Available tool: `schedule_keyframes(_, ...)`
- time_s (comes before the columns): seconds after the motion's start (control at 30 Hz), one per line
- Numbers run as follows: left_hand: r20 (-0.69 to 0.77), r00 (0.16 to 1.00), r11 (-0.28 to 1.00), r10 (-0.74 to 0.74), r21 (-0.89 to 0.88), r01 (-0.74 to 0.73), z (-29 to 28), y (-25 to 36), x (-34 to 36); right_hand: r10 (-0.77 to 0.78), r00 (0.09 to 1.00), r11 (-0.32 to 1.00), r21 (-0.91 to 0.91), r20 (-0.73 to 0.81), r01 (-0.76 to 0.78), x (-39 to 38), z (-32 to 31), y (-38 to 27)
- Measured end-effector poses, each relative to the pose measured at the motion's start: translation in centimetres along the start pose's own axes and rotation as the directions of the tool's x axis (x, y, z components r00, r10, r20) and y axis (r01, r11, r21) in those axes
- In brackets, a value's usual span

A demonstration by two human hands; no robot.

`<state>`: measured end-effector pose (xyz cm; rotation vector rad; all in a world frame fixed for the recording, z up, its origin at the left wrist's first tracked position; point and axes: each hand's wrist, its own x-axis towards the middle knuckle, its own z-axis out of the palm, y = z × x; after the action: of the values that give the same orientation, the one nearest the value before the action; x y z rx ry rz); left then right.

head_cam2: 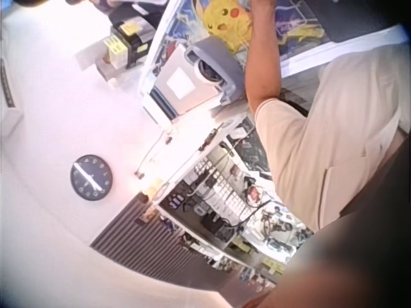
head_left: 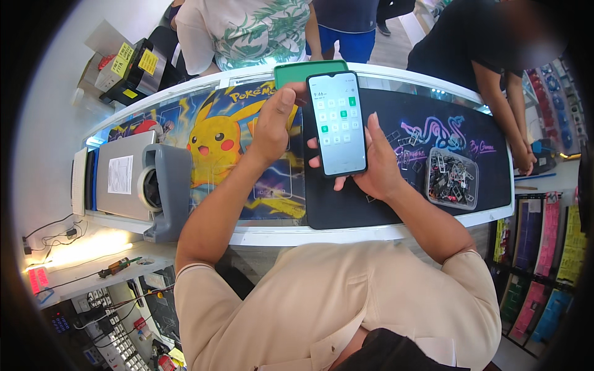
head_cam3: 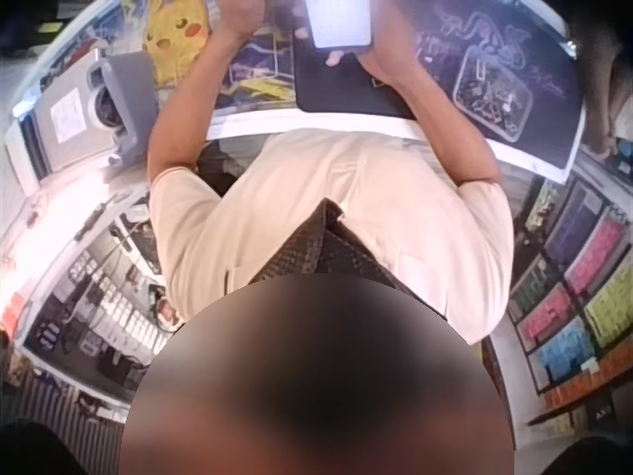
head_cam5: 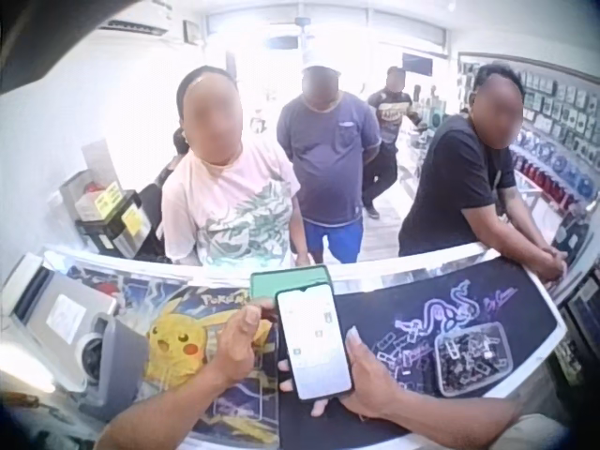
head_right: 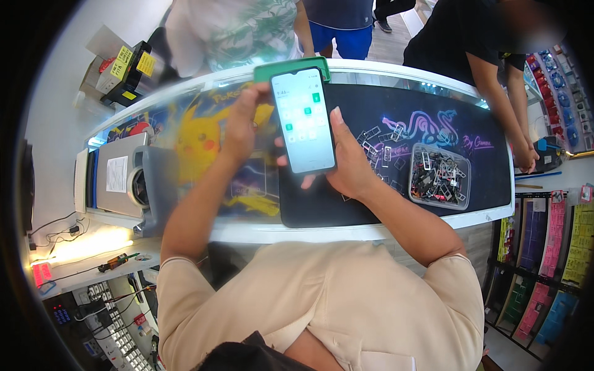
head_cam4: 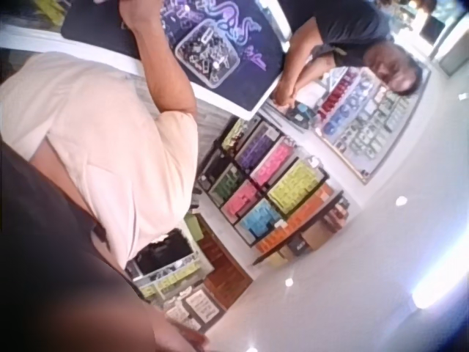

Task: The person handles small metal brackets and a smartphone at a service counter. They attach a bracket to the phone, test the screen, and then place the phone into a green protective case.

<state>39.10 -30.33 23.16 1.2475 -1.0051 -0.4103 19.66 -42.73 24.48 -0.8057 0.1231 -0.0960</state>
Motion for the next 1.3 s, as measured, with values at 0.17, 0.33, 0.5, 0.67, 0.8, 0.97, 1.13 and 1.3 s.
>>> schedule_keyframes(0.17, 0.005, 1.000, 0.999, 0.008, 0.031, -0.009, 0.2, -0.4, -0.3, -0.036, 0.999, 0.994, -0.103, -0.018, 0.034, -0.6, -0.1, 0.2)
schedule_keyframes(0.33, 0.005, 1.000, 1.000, 0.009, 0.019, -0.009, 0.3, -0.3, -0.4, -0.010, 1.000, 0.996, -0.088, -0.018, 0.008, -0.3, -0.2, 0.2)
schedule_keyframes(0.5, 0.003, 1.000, 1.000, -0.006, 0.004, 0.006, 0.5, 0.1, -0.4, -0.015, 1.000, 0.998, -0.065, -0.006, 0.015, -0.2, -0.1, 0.2)
schedule_keyframes(0.67, 0.001, 1.000, 0.999, 0.008, 0.041, -0.008, 0.4, 0.3, -0.3, -0.009, 1.000, 0.996, -0.093, 0.002, 0.009, -0.3, -0.1, 0.0)
schedule_keyframes(0.8, -0.001, 1.000, 0.999, 0.026, 0.039, -0.026, 0.5, 0.5, -0.4, 0.010, 1.000, 0.999, -0.046, 0.021, -0.009, -0.2, -0.2, 0.0)
schedule_keyframes(0.97, -0.005, 0.999, 0.998, 0.034, 0.051, -0.034, 0.6, 0.9, -0.4, -0.019, 1.000, 0.991, -0.135, 0.010, 0.020, -0.5, -0.3, 0.3)
schedule_keyframes(1.13, -0.014, 0.999, 0.998, 0.034, 0.053, -0.033, 0.5, 0.9, -0.5, 0.020, 0.998, 0.997, -0.075, 0.055, -0.016, -0.4, -0.5, 0.0)
schedule_keyframes(1.3, -0.005, 1.000, 0.999, 0.030, 0.023, -0.030, 0.3, 0.6, -0.5, 0.046, 0.997, 0.999, 0.013, 0.065, -0.047, -0.2, -0.2, -0.2)
